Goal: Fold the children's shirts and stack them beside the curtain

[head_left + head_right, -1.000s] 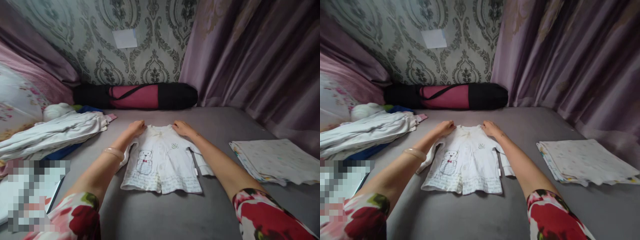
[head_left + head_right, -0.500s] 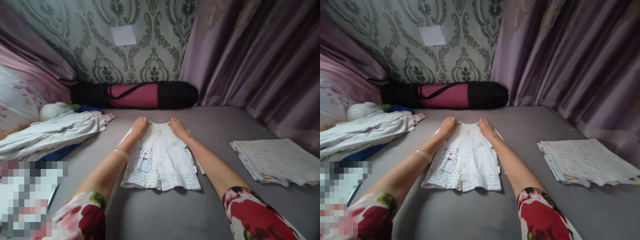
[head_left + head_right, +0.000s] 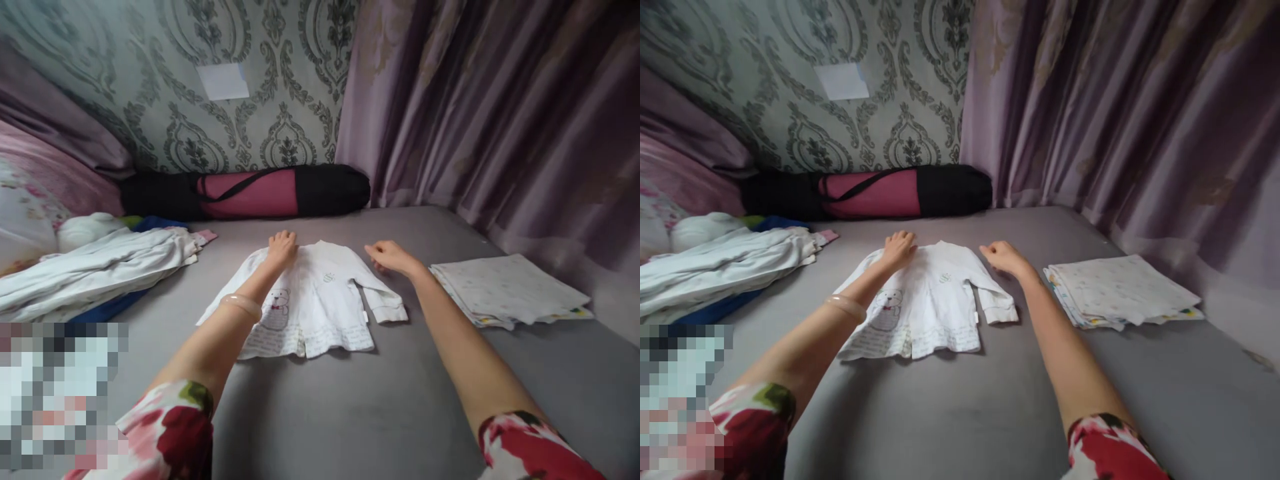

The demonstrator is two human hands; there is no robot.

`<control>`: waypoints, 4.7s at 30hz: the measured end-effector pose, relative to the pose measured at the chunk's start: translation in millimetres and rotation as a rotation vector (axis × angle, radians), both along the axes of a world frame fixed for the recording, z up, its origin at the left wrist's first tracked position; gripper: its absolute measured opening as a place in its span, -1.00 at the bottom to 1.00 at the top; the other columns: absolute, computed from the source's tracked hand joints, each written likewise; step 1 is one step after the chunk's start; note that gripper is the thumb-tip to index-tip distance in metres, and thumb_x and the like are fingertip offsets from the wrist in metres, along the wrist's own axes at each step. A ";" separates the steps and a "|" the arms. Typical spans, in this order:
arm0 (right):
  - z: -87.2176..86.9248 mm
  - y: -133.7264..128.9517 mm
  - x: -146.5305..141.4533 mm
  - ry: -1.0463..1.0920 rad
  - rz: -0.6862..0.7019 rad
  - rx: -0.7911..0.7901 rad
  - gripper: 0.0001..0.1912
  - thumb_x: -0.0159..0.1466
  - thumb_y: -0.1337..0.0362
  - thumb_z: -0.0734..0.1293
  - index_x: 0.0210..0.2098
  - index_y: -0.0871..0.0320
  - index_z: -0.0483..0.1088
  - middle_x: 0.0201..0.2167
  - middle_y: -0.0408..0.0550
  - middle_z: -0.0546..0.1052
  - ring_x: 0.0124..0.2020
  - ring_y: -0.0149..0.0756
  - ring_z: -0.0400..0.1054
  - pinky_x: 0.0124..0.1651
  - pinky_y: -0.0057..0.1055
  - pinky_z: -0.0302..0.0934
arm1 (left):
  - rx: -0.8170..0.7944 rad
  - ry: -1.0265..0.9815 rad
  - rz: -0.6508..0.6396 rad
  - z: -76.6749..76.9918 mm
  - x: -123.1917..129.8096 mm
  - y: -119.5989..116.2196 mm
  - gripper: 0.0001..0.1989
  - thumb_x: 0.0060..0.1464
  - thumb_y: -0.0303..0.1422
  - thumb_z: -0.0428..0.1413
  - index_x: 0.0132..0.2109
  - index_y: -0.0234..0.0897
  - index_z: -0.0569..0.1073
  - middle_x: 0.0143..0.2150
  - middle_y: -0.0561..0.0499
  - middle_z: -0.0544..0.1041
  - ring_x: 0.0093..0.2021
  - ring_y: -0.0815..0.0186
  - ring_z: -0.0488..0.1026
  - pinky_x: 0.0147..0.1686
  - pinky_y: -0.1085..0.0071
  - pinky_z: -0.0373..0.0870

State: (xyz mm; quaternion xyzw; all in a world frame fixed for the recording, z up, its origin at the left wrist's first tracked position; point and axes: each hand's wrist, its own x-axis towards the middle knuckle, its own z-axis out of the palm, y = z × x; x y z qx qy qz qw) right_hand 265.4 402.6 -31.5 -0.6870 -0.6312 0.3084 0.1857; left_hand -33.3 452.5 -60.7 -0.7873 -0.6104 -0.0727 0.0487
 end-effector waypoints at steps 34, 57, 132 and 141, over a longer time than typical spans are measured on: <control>7.5 -57.3 78.3 -0.458 0.073 -0.153 -0.36 0.09 0.56 0.21 0.14 0.07 0.39 0.16 0.03 0.41 0.10 -0.18 0.33 0.01 -0.41 0.20 | -0.219 -0.120 -0.203 -22.4 101.8 -34.0 -0.36 0.27 0.04 -0.22 0.33 -0.21 0.16 0.40 -0.22 0.09 0.38 0.00 0.01 0.27 0.06 -0.03; -14.0 -44.7 84.7 -0.532 -0.076 0.043 -0.73 0.24 0.28 0.31 -0.08 0.12 0.52 -0.02 0.11 0.54 0.04 -0.09 0.37 0.07 -0.24 0.11 | -0.237 -0.130 -0.242 -3.3 122.4 27.1 -0.77 0.16 -0.34 0.01 -0.13 -0.16 0.54 -0.03 -0.05 0.56 0.01 0.12 0.43 0.02 0.19 0.24; -52.7 -24.6 89.2 -0.456 -0.161 0.433 -0.50 0.26 0.58 0.09 0.07 0.24 0.45 -0.01 0.15 0.48 0.01 -0.11 0.31 0.10 -0.27 0.14 | -0.525 -0.377 0.037 9.7 146.1 -192.7 -0.81 0.08 -0.26 0.11 -0.41 -0.25 0.51 -0.47 0.00 0.54 -0.38 0.28 0.45 -0.42 0.44 0.15; -48.9 -31.0 84.5 -0.534 -0.184 0.303 -0.53 0.32 0.49 0.05 0.07 0.20 0.45 0.06 0.21 0.42 0.09 0.01 0.22 0.08 -0.14 0.12 | -0.564 -0.393 -0.020 10.7 142.5 -192.2 -0.74 0.10 -0.18 0.08 -0.38 -0.25 0.54 -0.47 -0.01 0.54 -0.40 0.26 0.46 -0.45 0.43 0.20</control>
